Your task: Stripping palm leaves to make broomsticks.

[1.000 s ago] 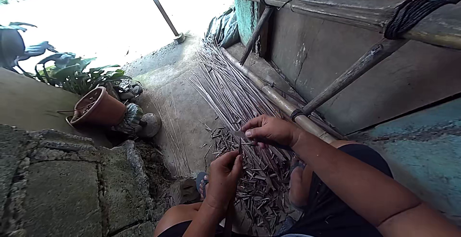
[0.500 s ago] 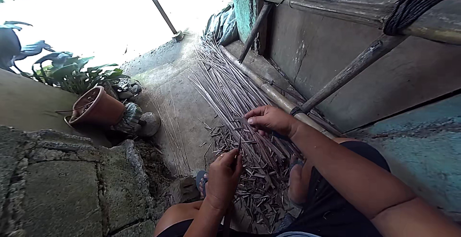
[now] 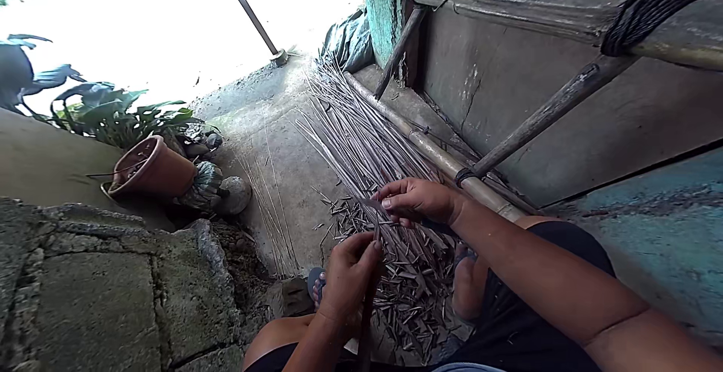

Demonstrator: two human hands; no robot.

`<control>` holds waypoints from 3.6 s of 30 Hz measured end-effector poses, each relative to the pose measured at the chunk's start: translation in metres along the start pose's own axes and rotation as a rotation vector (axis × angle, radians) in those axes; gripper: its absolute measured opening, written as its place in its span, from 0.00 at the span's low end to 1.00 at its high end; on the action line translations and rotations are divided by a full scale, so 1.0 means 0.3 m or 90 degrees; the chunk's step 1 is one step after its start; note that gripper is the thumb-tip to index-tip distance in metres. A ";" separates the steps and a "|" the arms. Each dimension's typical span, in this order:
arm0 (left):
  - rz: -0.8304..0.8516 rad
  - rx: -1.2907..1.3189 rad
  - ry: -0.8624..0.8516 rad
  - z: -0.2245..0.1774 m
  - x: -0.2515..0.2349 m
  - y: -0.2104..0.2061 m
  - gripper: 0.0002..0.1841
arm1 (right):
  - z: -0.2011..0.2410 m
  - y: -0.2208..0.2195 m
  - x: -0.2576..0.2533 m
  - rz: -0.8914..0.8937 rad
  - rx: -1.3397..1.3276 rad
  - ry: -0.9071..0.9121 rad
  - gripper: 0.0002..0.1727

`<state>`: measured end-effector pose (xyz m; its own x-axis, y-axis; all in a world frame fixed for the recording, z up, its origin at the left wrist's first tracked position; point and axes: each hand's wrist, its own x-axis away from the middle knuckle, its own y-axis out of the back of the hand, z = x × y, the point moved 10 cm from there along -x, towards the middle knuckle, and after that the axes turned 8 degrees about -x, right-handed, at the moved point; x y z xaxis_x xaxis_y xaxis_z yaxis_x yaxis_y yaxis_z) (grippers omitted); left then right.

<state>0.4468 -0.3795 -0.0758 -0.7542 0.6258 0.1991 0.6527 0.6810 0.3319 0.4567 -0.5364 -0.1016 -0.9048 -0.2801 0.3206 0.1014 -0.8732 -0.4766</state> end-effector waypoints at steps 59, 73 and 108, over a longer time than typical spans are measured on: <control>-0.036 0.140 0.001 -0.017 -0.011 0.020 0.10 | 0.064 0.034 0.029 -0.107 -0.021 0.067 0.14; 0.097 0.457 0.123 0.024 -0.009 -0.030 0.17 | 0.046 -0.032 0.027 -0.011 -0.018 0.084 0.15; 0.117 0.347 0.127 0.046 0.004 -0.060 0.16 | 0.054 0.067 0.007 -0.129 -0.089 0.056 0.11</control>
<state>0.4352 -0.3859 -0.0944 -0.5908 0.7036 0.3948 0.6763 0.6987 -0.2332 0.4637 -0.5611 -0.0974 -0.9340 -0.0645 0.3513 -0.1376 -0.8427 -0.5205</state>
